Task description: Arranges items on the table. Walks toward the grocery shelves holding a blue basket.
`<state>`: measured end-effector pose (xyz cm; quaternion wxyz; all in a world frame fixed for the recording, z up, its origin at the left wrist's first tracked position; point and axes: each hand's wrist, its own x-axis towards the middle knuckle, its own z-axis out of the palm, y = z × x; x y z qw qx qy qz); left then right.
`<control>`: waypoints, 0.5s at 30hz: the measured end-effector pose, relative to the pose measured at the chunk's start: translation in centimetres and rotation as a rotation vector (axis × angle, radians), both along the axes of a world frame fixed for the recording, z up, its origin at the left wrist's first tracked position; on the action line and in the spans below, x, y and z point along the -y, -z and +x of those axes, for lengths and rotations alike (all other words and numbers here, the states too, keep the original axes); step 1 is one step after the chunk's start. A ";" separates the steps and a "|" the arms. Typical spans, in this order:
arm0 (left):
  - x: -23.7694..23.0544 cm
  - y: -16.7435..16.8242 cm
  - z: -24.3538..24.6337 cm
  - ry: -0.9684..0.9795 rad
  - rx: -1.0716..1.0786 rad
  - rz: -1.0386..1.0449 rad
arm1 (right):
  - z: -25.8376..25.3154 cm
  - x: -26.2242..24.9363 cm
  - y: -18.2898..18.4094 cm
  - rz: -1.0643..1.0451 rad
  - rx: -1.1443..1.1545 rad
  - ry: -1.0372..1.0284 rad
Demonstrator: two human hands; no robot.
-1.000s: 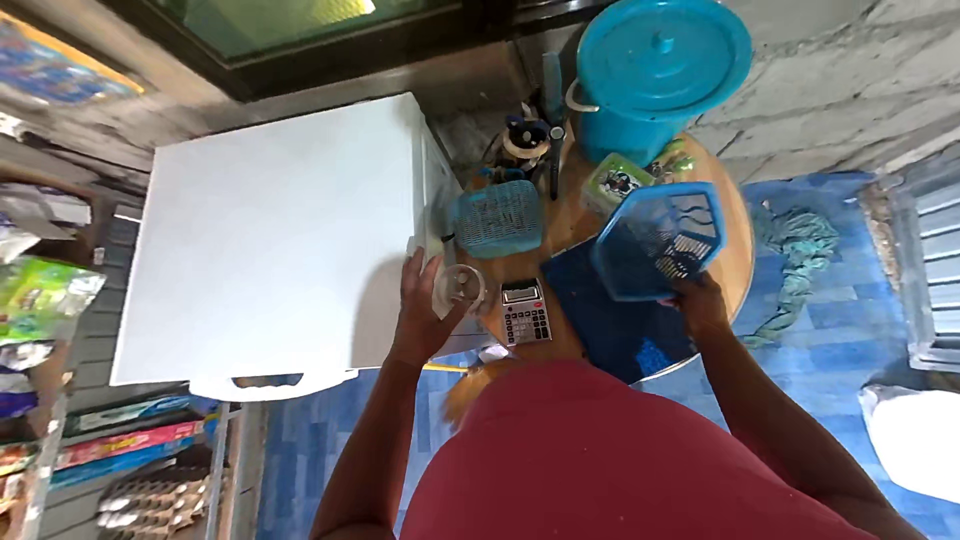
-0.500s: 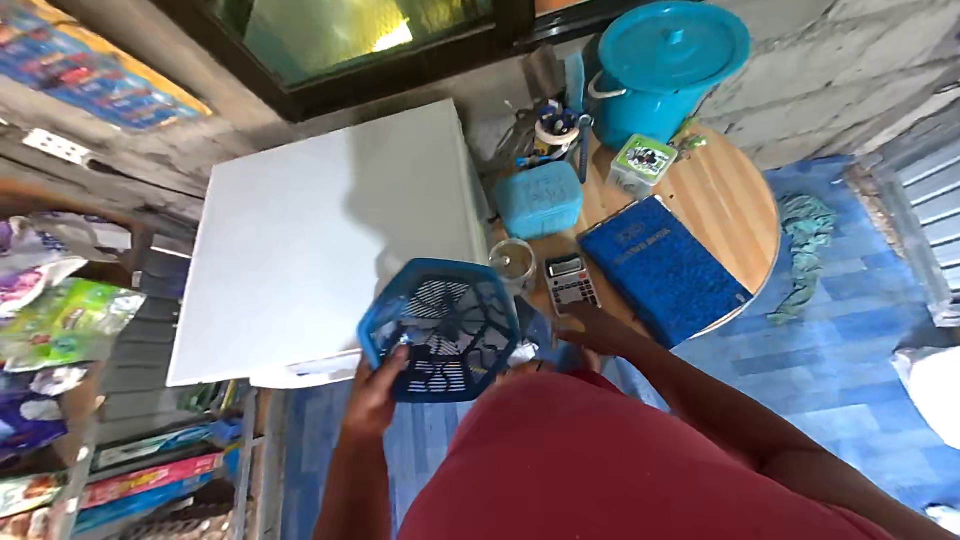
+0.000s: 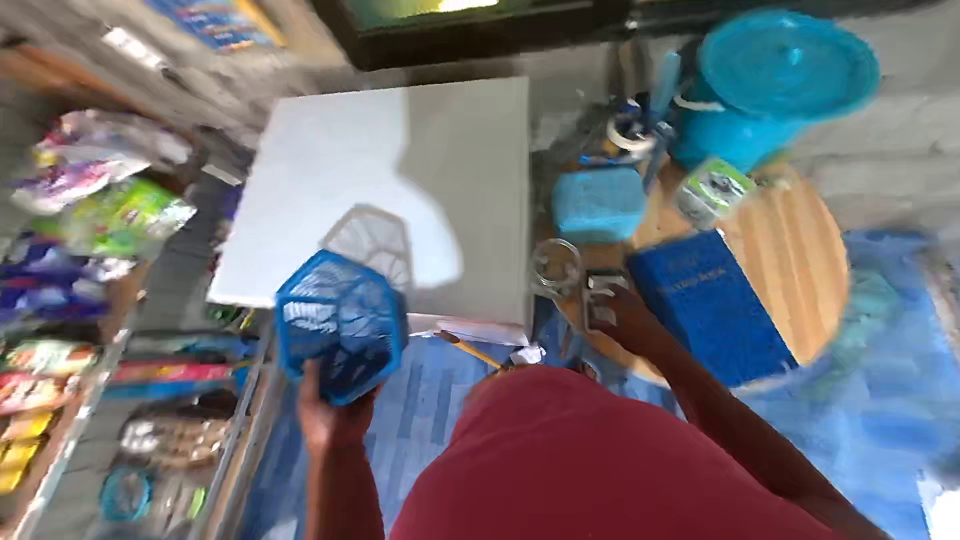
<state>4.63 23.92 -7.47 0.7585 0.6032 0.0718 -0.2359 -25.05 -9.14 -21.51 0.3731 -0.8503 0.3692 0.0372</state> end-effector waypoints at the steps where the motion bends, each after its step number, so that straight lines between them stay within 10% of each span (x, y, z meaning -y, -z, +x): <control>1: 0.5 -0.1 -0.6 -0.021 -0.009 -0.010 | 0.3 0.3 -0.8 -0.031 0.063 0.003; 8: 1.1 -1.2 -3.2 -0.124 -0.180 -0.052 | 5.8 0.4 -5.6 -0.217 0.680 -0.445; 15: -10.9 1.7 -6.7 -0.283 -0.231 -0.084 | 15.5 -8.3 -8.3 -0.161 0.918 -0.867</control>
